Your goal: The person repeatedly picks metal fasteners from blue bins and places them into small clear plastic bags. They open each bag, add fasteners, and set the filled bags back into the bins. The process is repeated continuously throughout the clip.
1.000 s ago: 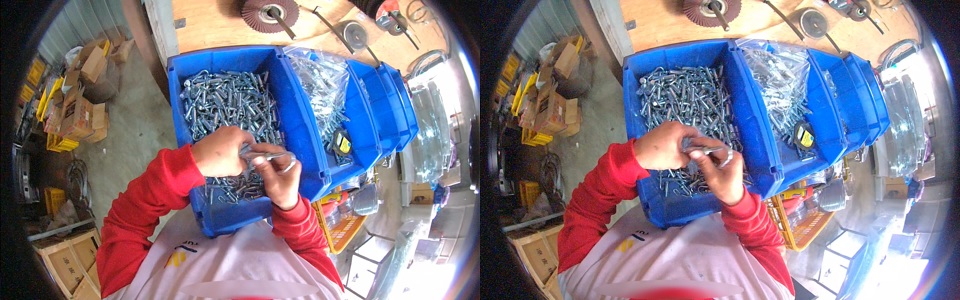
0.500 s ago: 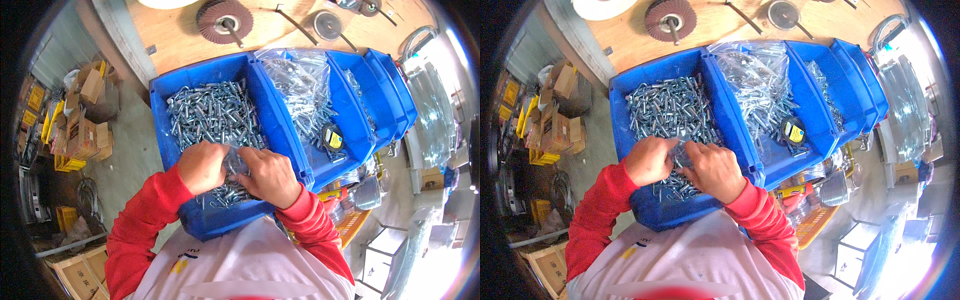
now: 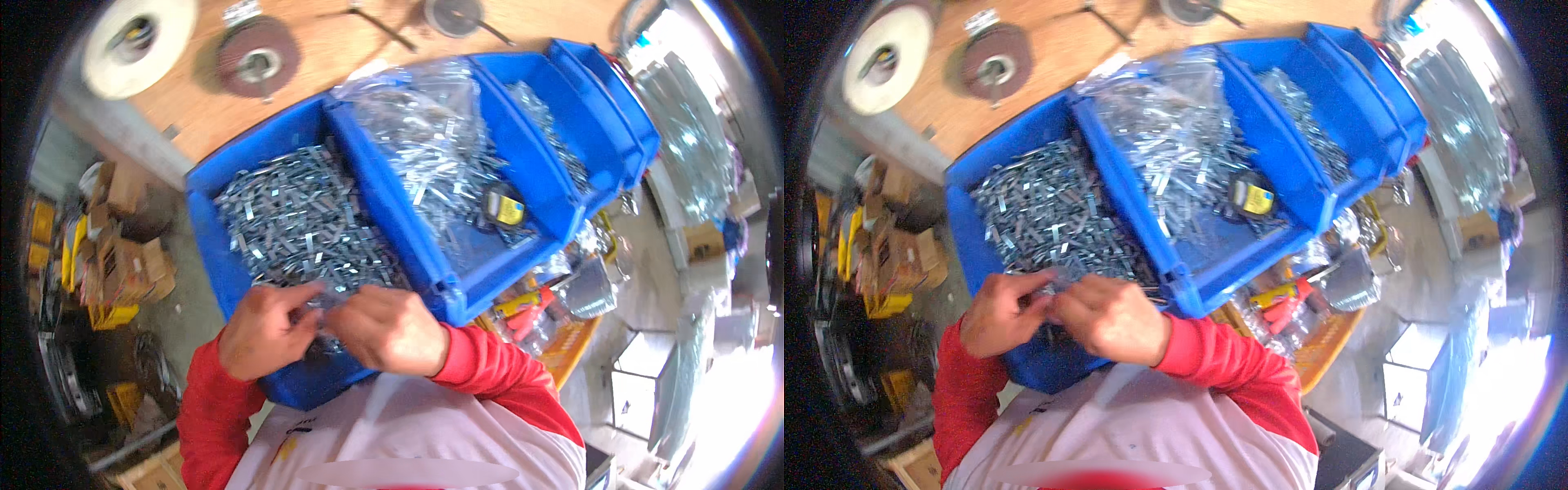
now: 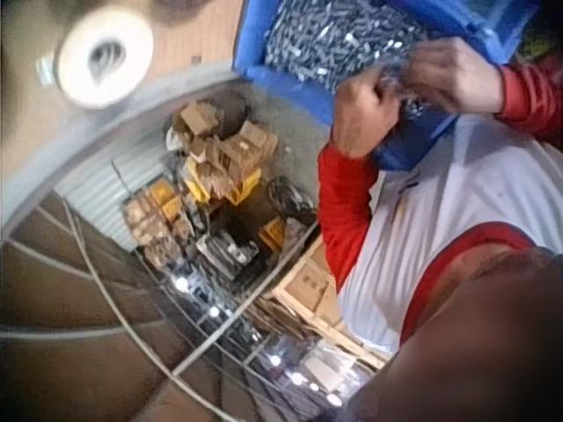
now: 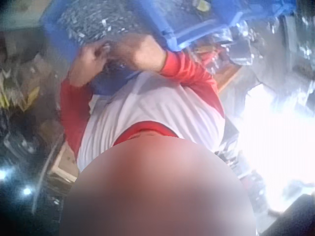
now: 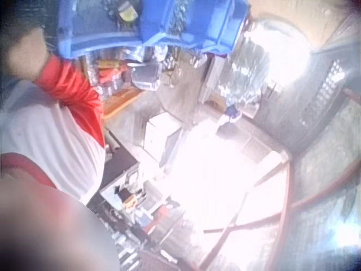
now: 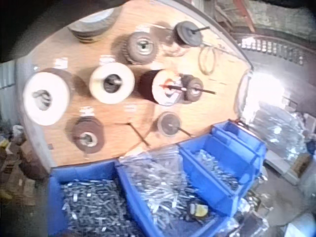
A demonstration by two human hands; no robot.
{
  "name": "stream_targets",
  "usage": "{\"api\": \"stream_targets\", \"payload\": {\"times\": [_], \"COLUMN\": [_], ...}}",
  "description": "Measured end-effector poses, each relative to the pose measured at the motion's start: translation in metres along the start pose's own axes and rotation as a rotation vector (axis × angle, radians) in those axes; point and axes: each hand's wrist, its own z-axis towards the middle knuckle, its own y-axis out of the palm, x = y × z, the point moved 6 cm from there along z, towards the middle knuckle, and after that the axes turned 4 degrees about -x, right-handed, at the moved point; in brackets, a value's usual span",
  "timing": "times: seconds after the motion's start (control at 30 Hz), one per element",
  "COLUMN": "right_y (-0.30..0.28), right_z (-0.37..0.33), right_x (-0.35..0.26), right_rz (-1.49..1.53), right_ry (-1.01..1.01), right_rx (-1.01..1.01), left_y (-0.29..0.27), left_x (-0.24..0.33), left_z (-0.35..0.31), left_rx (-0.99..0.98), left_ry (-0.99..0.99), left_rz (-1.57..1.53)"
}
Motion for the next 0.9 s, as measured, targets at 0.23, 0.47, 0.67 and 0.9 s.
{"api": "stream_targets", "payload": {"times": [0.23, 0.47, 0.67, 0.9], "right_y": [-0.092, -0.087, -0.047, -0.044], "right_z": [-0.025, -0.085, -0.065, -0.063], "right_x": [0.038, 0.187, 0.214, 0.205], "right_rz": [0.008, -0.141, -0.381, -0.402], "right_ry": [0.332, 0.845, 0.726, 0.734], "right_rx": [0.174, -0.31, -0.482, -0.59], "left_y": [0.023, 0.02, 0.022, 0.022], "left_x": [-0.004, -0.017, -0.023, -0.026], "left_z": [0.01, 0.015, 0.021, 0.024], "left_rx": [0.059, 0.046, 0.006, 0.032], "left_ry": [0.006, -0.075, -0.134, -0.174], "left_rz": [-0.135, -0.171, -0.152, -0.158]}}
